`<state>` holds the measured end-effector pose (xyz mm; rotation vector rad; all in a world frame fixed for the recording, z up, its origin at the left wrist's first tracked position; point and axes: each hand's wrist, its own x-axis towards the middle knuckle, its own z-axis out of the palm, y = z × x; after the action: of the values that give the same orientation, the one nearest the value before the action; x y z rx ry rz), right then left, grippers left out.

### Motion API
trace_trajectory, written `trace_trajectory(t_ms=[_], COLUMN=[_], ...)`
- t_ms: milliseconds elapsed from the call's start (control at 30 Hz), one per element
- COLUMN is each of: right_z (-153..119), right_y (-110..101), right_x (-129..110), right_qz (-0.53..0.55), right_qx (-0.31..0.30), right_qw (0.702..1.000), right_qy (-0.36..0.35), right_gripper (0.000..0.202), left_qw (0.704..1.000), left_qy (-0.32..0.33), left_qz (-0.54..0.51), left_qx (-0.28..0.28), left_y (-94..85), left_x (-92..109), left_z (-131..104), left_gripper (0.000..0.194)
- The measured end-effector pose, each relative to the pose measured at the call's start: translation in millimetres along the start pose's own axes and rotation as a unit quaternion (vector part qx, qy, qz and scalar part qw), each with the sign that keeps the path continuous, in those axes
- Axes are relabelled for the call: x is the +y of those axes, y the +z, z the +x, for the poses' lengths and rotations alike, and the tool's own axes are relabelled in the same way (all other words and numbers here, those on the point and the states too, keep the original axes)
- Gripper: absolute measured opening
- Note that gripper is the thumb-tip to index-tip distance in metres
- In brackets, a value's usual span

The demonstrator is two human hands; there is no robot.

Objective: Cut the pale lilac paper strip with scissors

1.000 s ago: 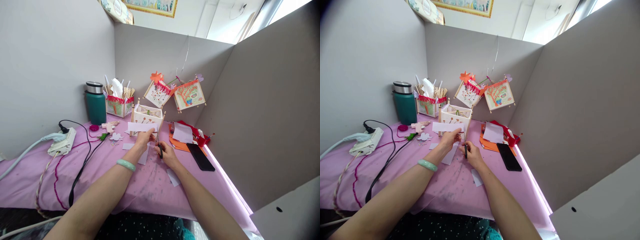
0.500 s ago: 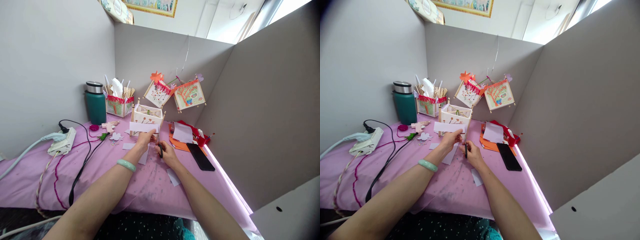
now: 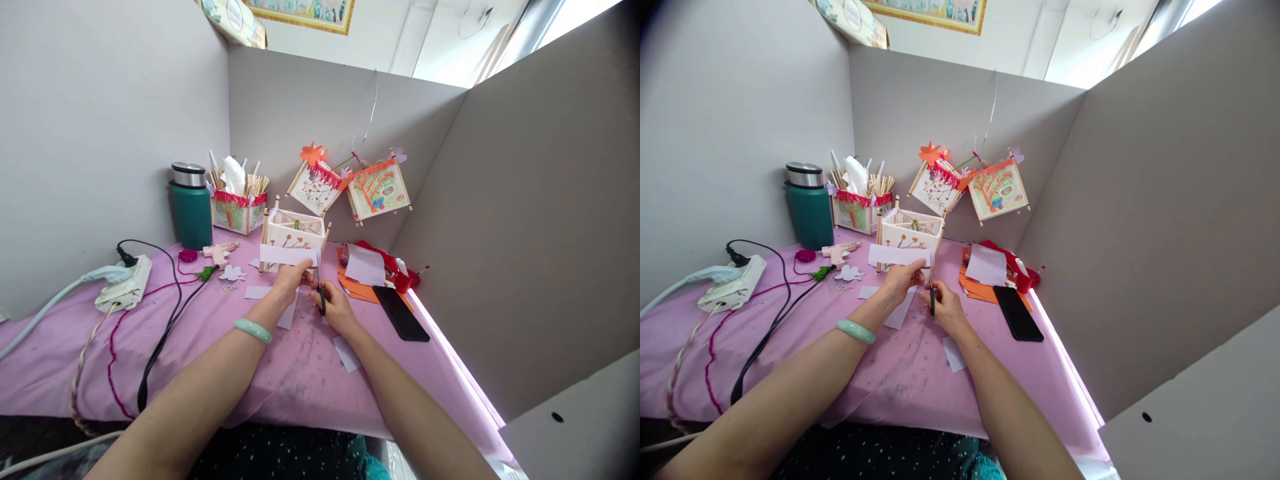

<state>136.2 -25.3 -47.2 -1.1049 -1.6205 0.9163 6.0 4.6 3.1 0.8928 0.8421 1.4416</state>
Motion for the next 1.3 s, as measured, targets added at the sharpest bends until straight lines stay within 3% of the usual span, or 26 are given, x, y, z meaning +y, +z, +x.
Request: trace_trajectory(t_ms=[1300], right_z=[0.6], right_y=[-1.9], right_x=[-3.0], right_qz=[-0.039], right_qx=[0.017], right_qw=[0.999], right_qy=[-0.020], right_gripper=[0.033], left_qw=[1.000], left_qy=[-0.003], left_qz=[0.028], left_qx=[-0.006], left_y=[0.5], left_x=[-3.0], left_z=[1.3], left_gripper=[0.013])
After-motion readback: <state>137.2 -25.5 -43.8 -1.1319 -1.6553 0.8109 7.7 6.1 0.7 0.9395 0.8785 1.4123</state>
